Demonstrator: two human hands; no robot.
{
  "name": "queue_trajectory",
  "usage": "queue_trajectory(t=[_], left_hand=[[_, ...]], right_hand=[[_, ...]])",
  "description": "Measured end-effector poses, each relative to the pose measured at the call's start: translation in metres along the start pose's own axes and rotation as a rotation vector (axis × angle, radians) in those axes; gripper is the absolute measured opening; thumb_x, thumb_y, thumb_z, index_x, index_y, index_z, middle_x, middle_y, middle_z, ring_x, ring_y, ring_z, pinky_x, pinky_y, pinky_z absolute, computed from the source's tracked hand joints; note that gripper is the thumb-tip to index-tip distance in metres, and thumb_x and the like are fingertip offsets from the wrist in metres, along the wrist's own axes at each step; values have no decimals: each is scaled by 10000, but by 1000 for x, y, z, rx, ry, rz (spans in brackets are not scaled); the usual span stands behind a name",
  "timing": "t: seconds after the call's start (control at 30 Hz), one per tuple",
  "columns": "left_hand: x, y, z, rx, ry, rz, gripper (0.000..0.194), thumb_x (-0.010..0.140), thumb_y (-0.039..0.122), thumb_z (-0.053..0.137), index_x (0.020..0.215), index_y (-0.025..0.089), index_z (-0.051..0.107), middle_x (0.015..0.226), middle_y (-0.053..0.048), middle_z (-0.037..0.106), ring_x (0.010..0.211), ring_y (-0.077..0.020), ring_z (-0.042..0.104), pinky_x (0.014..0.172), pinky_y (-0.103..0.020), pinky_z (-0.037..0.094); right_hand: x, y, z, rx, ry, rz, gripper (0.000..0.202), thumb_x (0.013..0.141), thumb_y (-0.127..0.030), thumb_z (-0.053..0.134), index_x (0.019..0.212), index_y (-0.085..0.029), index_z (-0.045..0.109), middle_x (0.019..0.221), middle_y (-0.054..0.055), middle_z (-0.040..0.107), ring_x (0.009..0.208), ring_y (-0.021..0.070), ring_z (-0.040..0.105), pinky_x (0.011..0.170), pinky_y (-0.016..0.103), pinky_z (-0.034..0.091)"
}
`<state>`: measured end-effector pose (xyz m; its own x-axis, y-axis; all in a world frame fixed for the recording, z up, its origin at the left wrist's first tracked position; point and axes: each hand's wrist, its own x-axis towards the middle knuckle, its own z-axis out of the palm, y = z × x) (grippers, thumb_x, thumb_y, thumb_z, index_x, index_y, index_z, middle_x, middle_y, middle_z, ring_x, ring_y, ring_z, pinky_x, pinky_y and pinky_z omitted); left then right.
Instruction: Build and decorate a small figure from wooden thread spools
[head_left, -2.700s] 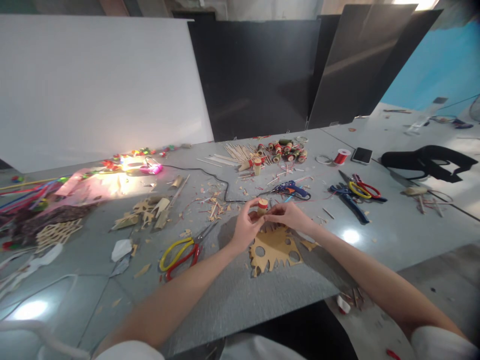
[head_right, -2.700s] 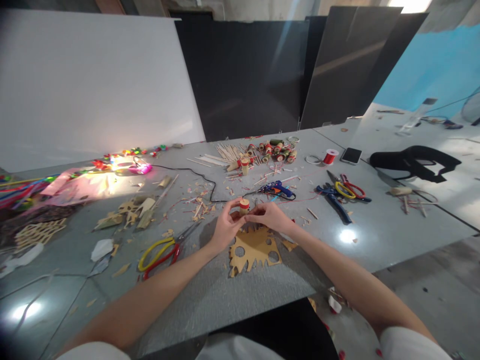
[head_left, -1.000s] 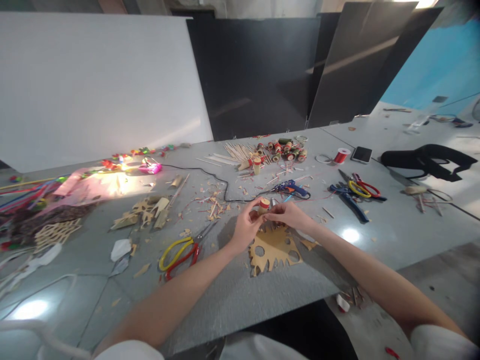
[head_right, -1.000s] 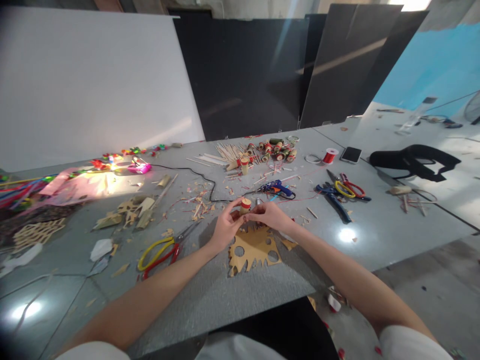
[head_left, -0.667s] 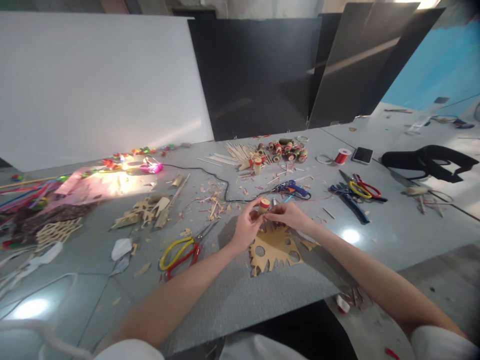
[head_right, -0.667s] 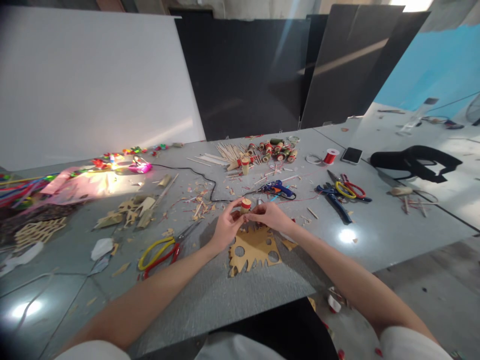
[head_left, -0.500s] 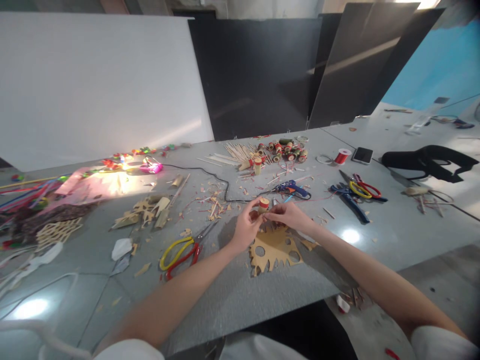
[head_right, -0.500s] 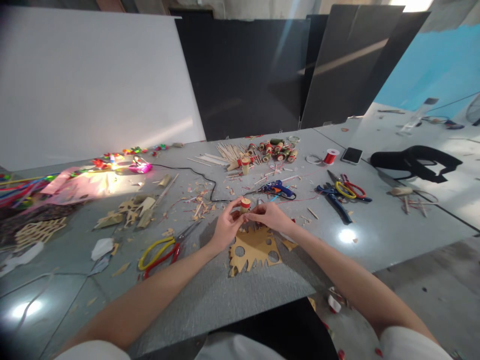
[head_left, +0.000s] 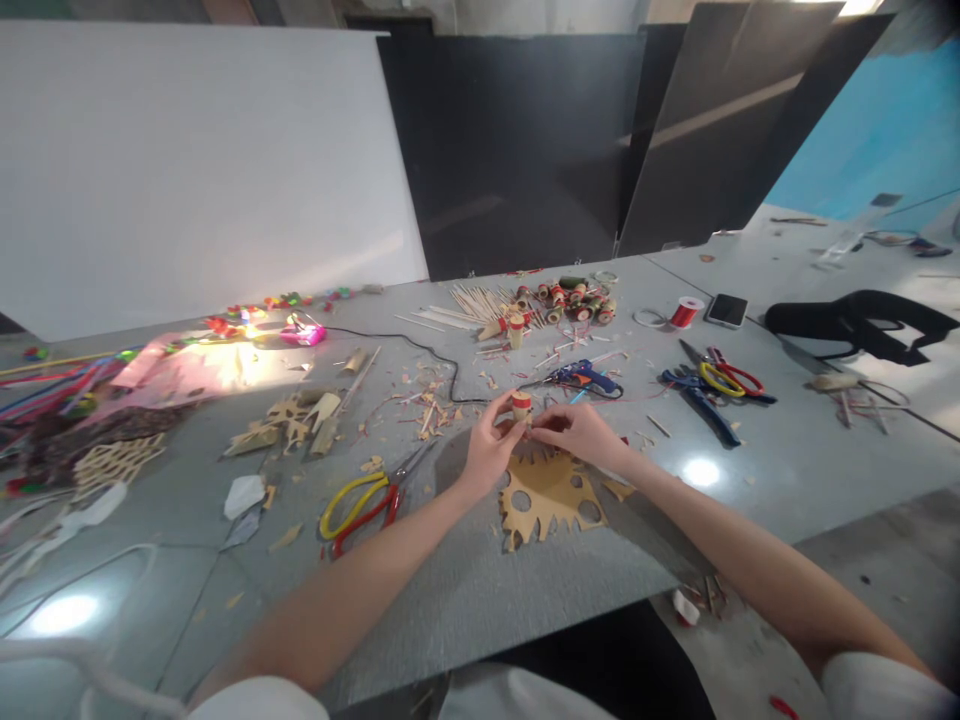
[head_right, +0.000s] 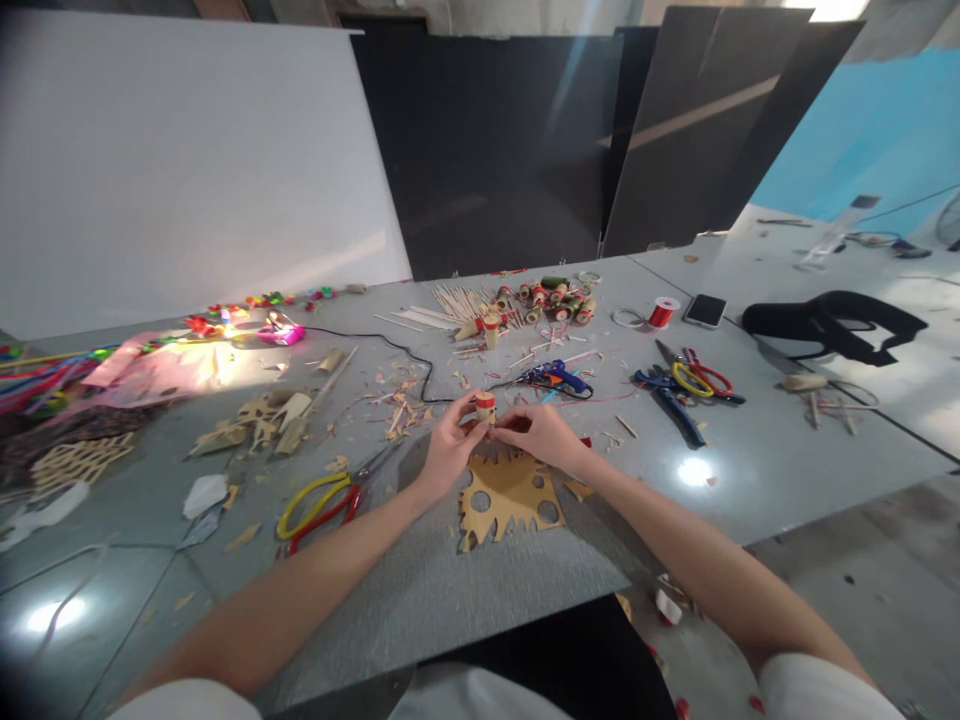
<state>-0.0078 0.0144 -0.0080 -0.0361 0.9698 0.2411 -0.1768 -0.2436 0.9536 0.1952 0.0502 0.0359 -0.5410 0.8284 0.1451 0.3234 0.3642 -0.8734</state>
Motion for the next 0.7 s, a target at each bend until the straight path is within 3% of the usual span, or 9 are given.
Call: queue_trajectory(t=[0.17, 0.3, 0.47, 0.7], left_hand=[[1, 2, -1, -65, -25, -36, 691, 895, 449, 849, 1511, 256, 603, 1353, -129, 697, 858, -155, 705, 847, -348, 614], [3, 4, -1, -173, -56, -46, 685, 871, 426, 875, 1481, 241, 623, 1295, -117, 721, 863, -158, 695, 813, -328, 604], [1, 10, 1, -338, -67, -113, 640, 841, 320, 906, 1421, 237, 650, 1247, -87, 735, 829, -147, 708, 806, -318, 599], [7, 13, -1, -655, -40, -395, 594, 822, 93, 856, 1381, 181, 677, 878, -20, 711, 780, -115, 709, 766, -214, 572]], right_hand=[[0, 0, -1, -112, 106, -93, 294, 959, -493, 749, 923, -209, 817, 824, 42, 775, 693, 169, 632, 642, 295, 467], [-1, -1, -1, -122, 215, -190, 297, 974, -496, 735, 910, -211, 788, 858, 55, 768, 754, 186, 648, 689, 312, 487], [-1, -1, 0, 88, 276, -126, 335, 942, -539, 775, 976, -207, 747, 930, 60, 769, 824, 198, 692, 749, 321, 545], [1, 2, -1, 194, 267, -73, 408, 924, -545, 804, 1112, -191, 729, 991, 69, 755, 842, 192, 703, 766, 316, 570]])
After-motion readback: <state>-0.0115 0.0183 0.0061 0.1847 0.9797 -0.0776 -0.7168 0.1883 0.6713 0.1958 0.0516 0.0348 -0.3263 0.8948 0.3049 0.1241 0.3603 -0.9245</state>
